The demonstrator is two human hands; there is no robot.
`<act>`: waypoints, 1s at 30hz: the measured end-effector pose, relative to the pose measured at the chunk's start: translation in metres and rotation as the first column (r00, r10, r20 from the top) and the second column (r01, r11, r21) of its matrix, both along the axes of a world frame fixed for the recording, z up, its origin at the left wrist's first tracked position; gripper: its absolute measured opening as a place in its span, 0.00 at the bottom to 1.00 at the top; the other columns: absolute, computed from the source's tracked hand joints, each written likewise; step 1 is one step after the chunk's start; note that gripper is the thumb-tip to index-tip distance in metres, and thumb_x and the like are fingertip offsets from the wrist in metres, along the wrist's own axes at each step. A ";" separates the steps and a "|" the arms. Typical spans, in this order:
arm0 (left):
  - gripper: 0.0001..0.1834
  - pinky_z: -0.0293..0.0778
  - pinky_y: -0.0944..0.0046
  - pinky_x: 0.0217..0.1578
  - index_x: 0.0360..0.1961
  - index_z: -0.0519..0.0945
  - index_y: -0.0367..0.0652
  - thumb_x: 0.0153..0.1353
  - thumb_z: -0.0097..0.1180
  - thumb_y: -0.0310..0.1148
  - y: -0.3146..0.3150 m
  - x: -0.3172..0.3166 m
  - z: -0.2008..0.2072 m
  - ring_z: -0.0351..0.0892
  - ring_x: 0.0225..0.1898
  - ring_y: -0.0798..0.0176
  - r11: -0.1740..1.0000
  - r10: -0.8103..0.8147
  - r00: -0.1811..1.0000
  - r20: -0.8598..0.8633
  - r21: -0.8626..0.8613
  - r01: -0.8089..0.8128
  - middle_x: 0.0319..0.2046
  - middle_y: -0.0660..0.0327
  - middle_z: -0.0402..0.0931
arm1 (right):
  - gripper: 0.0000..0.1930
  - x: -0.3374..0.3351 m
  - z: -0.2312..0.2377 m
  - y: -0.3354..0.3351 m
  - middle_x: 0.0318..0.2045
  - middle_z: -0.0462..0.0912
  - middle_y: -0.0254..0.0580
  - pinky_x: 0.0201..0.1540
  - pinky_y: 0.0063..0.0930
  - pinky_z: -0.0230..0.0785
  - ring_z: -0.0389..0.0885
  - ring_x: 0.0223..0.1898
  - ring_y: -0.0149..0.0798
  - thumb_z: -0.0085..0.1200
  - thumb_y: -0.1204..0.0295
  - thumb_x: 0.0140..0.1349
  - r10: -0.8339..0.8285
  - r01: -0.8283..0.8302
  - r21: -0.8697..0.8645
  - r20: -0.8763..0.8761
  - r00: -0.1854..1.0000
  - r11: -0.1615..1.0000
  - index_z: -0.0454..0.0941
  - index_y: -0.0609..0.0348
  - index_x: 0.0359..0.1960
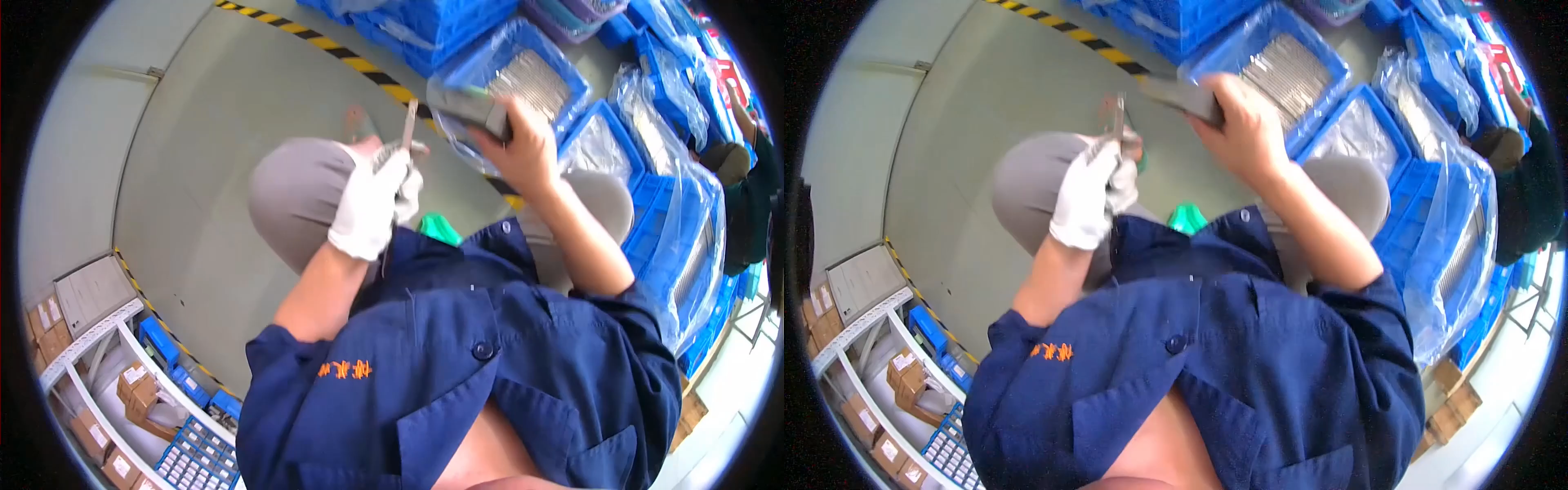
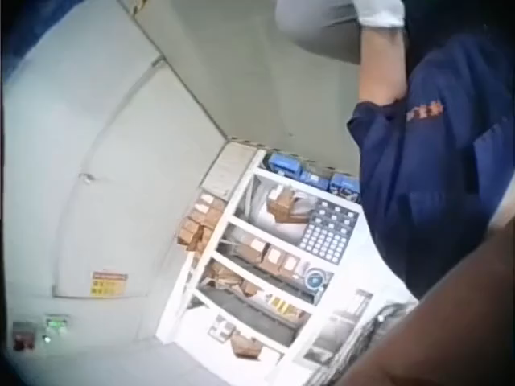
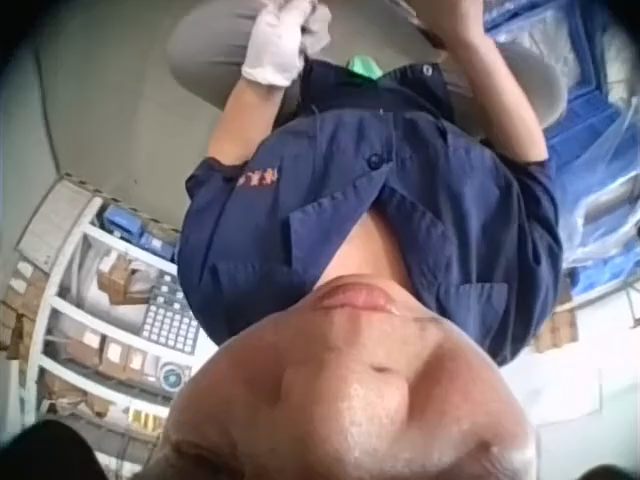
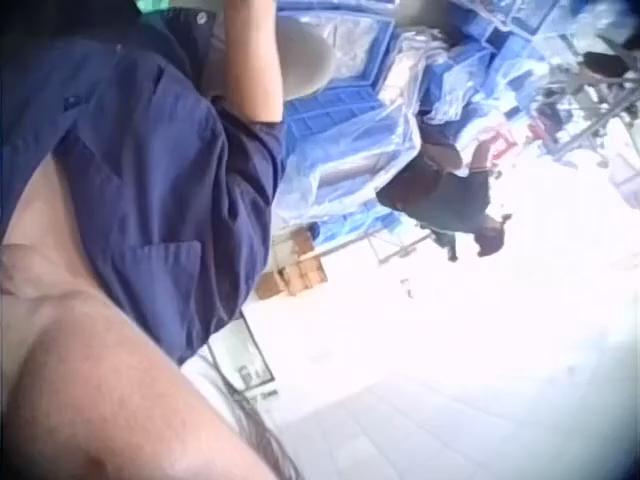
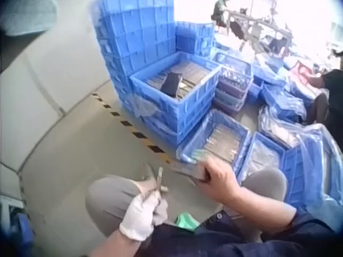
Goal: Inspecting long metal rods using a measurement gauge and sorting them into blue plastic bins.
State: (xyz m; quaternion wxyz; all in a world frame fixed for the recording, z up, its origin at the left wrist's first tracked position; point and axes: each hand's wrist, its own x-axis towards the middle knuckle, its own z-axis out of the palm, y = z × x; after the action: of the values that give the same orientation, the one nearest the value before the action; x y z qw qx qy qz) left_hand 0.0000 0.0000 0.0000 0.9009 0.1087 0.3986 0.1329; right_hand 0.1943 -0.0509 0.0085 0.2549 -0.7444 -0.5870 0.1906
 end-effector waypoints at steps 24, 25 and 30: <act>0.17 0.56 0.78 0.17 0.41 0.71 0.37 0.62 0.37 0.40 0.113 0.013 -0.031 0.61 0.17 0.76 0.884 -0.093 0.992 0.090 0.466 0.040 0.21 0.66 0.69 | 0.17 0.018 -0.029 0.108 0.26 0.77 0.44 0.31 0.27 0.68 0.76 0.27 0.39 0.63 0.71 0.42 -0.123 0.164 0.397 -0.128 0.984 0.903 0.69 0.62 0.31; 0.15 0.54 0.78 0.17 0.40 0.71 0.38 0.62 0.38 0.38 0.109 0.018 -0.026 0.61 0.16 0.76 0.868 -0.033 0.999 -0.037 0.495 0.047 0.21 0.66 0.69 | 0.17 0.015 -0.022 0.109 0.26 0.77 0.42 0.31 0.26 0.68 0.76 0.27 0.38 0.63 0.71 0.42 -0.082 0.129 0.438 -0.124 0.989 0.890 0.70 0.61 0.33; 0.12 0.54 0.77 0.16 0.36 0.72 0.39 0.62 0.40 0.36 0.109 0.020 -0.033 0.60 0.16 0.76 0.866 -0.080 0.996 0.025 0.497 0.058 0.19 0.66 0.68 | 0.19 -0.004 0.006 0.118 0.28 0.76 0.41 0.31 0.25 0.68 0.76 0.29 0.39 0.62 0.73 0.41 0.115 -0.129 0.572 0.061 0.991 0.810 0.71 0.58 0.37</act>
State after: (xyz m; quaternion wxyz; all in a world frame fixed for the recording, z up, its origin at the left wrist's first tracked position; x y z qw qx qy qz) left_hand 0.0196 0.1092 -0.0328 0.8557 0.3472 0.3270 0.2008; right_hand 0.1904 0.0673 0.0149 0.4480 -0.5956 -0.6666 0.0119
